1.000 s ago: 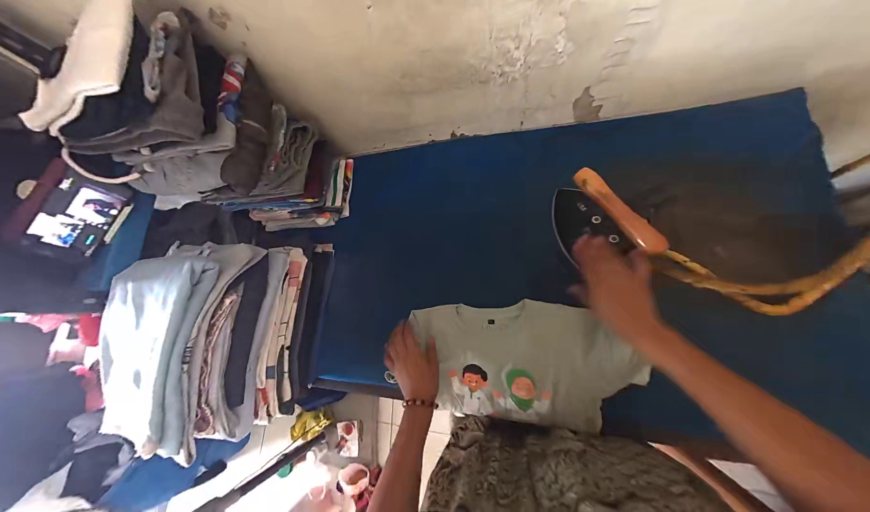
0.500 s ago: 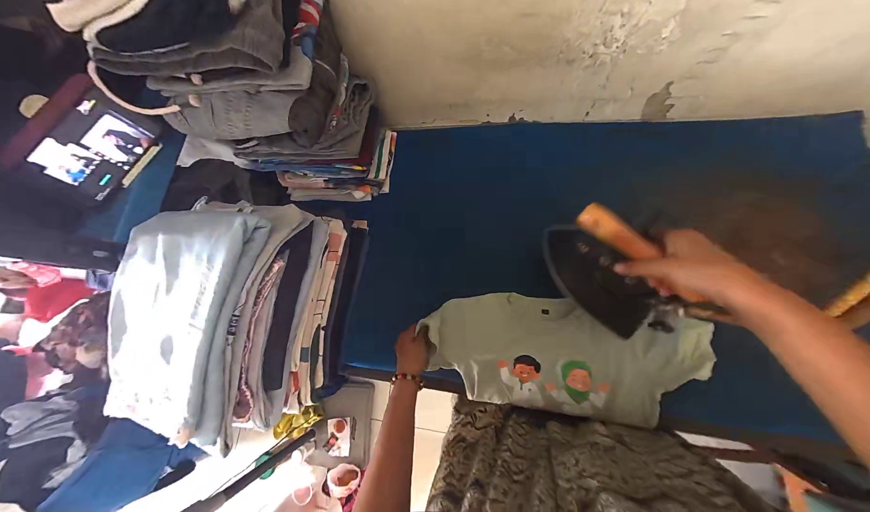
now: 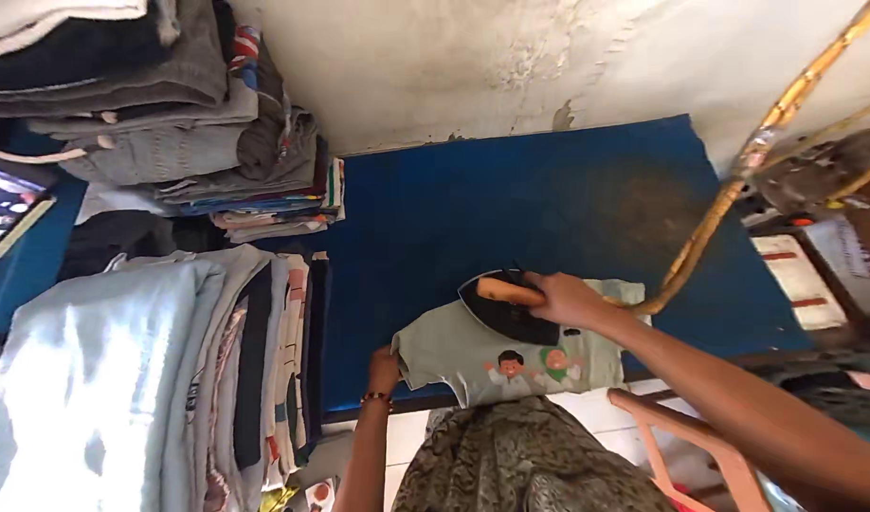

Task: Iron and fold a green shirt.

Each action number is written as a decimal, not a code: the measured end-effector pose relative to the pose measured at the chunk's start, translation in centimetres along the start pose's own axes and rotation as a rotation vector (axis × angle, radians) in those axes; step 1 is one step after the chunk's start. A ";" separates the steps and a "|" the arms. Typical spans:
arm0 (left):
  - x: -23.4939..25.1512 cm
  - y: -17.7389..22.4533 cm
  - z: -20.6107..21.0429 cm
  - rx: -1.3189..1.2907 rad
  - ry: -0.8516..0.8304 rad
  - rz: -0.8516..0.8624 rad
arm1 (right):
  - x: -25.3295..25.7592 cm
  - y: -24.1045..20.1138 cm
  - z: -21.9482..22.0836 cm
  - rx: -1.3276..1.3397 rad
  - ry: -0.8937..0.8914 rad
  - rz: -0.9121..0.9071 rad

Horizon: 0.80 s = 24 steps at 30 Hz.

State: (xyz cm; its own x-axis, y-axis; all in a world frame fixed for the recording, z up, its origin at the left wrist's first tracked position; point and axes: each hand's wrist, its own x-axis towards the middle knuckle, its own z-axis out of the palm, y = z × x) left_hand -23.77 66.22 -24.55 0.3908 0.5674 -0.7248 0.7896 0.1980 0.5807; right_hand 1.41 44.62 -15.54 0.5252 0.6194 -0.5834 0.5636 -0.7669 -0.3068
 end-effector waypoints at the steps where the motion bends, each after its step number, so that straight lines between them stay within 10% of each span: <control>1: 0.0 0.1 0.0 -0.017 0.009 -0.013 | -0.9 1.8 -0.2 -0.033 -0.023 -0.010; 7: 0.3 2.4 0.9 0.078 0.219 0.035 | -0.8 13.9 -1.1 0.063 0.033 0.136; 11: -2.3 7.6 5.9 0.488 0.449 0.376 | 2.4 23.6 -5.6 0.278 0.230 0.310; 19: -3.9 17.8 32.6 0.996 -0.216 0.863 | 3.4 36.6 -12.4 0.393 0.356 0.558; 24: -3.2 21.7 31.5 0.953 -0.188 0.814 | -0.4 32.1 -5.6 0.301 0.874 0.117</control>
State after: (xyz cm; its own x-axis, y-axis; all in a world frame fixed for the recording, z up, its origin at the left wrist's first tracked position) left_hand 7.00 43.54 -21.32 0.9212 0.1166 -0.3711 0.2858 -0.8501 0.4424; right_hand 22.84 20.72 -20.91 0.9307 0.3478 0.1130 0.3520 -0.7679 -0.5352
